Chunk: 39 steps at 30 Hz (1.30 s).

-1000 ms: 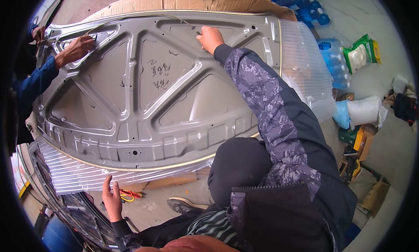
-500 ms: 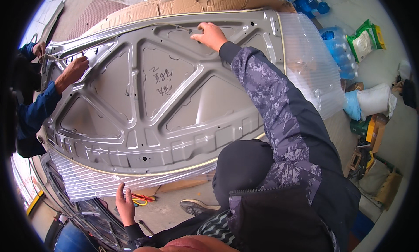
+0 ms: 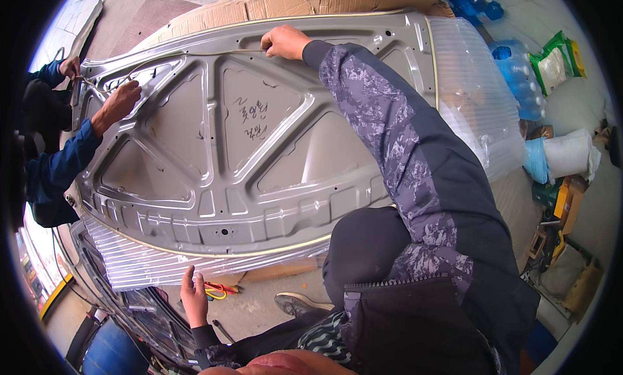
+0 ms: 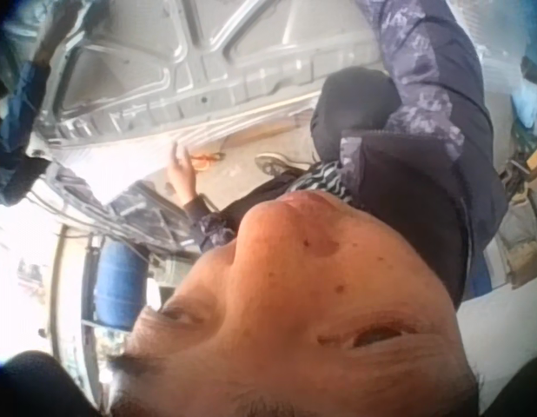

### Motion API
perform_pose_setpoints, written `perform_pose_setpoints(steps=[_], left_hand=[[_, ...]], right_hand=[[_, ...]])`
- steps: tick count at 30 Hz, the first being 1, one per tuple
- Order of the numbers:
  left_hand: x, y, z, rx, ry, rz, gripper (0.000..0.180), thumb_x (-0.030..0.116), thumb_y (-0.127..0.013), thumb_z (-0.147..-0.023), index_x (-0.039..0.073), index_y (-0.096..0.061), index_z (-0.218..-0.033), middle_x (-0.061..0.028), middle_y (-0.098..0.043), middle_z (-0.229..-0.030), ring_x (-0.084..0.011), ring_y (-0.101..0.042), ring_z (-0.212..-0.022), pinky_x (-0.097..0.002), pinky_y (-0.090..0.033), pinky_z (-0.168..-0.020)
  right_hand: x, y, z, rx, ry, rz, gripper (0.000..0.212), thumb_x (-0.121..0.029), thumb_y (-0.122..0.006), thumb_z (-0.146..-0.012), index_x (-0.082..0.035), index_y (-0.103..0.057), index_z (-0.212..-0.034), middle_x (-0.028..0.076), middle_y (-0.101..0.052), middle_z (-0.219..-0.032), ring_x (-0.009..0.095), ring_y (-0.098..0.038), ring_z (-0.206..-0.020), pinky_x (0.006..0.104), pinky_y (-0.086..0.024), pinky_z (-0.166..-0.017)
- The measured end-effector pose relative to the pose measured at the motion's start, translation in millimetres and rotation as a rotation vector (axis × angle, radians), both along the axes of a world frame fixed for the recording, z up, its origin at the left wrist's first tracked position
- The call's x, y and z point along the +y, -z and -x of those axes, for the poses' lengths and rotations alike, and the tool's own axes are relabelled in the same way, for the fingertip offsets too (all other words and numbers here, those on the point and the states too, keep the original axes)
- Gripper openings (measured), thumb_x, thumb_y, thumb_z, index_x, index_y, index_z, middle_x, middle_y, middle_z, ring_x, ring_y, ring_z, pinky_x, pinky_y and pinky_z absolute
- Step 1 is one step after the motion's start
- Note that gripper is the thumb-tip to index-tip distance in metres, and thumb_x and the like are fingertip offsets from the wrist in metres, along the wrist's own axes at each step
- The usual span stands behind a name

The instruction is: The person removes a protective film from a large gray car part, then positions and presses a rubber seal along its perimeter. A coworker assists by holding the part and using shears to trim the seal. The part is placed on bubble wrap on the floor.

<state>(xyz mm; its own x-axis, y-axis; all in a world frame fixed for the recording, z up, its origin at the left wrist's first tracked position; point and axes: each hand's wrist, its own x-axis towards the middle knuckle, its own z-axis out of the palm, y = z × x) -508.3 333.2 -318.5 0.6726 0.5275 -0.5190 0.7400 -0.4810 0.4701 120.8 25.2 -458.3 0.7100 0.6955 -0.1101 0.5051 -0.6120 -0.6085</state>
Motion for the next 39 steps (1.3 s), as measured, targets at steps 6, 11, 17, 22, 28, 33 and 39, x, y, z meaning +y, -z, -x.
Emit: perform_pose_setpoints(steps=[6,11,17,22,28,33,39], left_hand=[[0,-1,5,0.039,-0.013,-0.014,0.04,0.021,-0.065,-0.104,-0.002,-0.061,-0.137,-0.022,-0.067,-0.135,-0.0328,-0.064,-0.126,-0.0395,-0.048,-0.107],[0,2,2,0.039,-0.012,-0.021,0.041,0.022,-0.065,-0.104,-0.001,-0.062,-0.137,-0.0218,-0.068,-0.133,-0.0327,-0.066,-0.122,-0.04,-0.049,-0.104],[-2,7,0,-0.008,-0.01,0.009,0.04,0.022,-0.066,-0.104,-0.001,-0.063,-0.137,-0.0221,-0.069,-0.132,-0.0337,-0.066,-0.121,-0.0399,-0.05,-0.103],[-2,8,0,0.026,0.001,-0.014,0.042,0.022,-0.065,-0.104,-0.003,-0.062,-0.137,-0.0233,-0.068,-0.133,-0.0327,-0.066,-0.124,-0.0399,-0.049,-0.106],[-3,6,-1,0.014,-0.001,0.006,0.043,0.023,-0.065,-0.105,-0.001,-0.061,-0.139,-0.0235,-0.068,-0.133,-0.0342,-0.065,-0.124,-0.0405,-0.049,-0.105],[-4,1,-2,0.033,0.0,-0.009,0.043,0.024,-0.065,-0.105,-0.002,-0.061,-0.139,-0.0234,-0.068,-0.134,-0.0342,-0.066,-0.123,-0.0401,-0.05,-0.104],[-4,-2,0,0.058,-0.025,0.002,0.043,0.022,-0.066,-0.104,-0.004,-0.06,-0.138,-0.022,-0.067,-0.135,-0.0312,-0.066,-0.123,-0.0377,-0.05,-0.103]], right_hand=[[-3,3,4,0.064,-0.092,-0.046,0.031,-0.015,-0.077,-0.085,-0.002,-0.074,-0.113,0.012,-0.078,-0.107,0.026,-0.071,-0.099,0.0378,-0.055,-0.09],[3,-1,5,0.059,-0.008,-0.04,0.03,-0.016,-0.077,-0.084,-0.001,-0.071,-0.11,0.011,-0.077,-0.098,0.024,-0.071,-0.089,0.0364,-0.055,-0.083],[15,3,11,0.134,0.079,-0.096,0.027,-0.018,-0.079,-0.083,-0.004,-0.07,-0.103,0.013,-0.074,-0.093,0.031,-0.071,-0.089,0.0423,-0.054,-0.078],[28,8,17,-0.05,0.066,-0.155,0.025,-0.019,-0.078,-0.084,-0.006,-0.069,-0.103,0.013,-0.074,-0.092,0.031,-0.07,-0.085,0.0427,-0.054,-0.076],[35,7,24,-0.17,0.027,-0.073,0.02,-0.018,-0.075,-0.086,-0.007,-0.067,-0.1,0.013,-0.074,-0.096,0.036,-0.07,-0.094,0.0469,-0.054,-0.079],[32,12,26,-0.244,-0.031,-0.099,0.019,-0.016,-0.076,-0.084,-0.009,-0.071,-0.101,0.011,-0.073,-0.094,0.035,-0.07,-0.093,0.0463,-0.054,-0.079],[32,19,26,-0.263,-0.006,-0.098,0.017,-0.012,-0.077,-0.083,-0.011,-0.076,-0.1,0.01,-0.07,-0.099,0.033,-0.068,-0.096,0.0439,-0.055,-0.083]])
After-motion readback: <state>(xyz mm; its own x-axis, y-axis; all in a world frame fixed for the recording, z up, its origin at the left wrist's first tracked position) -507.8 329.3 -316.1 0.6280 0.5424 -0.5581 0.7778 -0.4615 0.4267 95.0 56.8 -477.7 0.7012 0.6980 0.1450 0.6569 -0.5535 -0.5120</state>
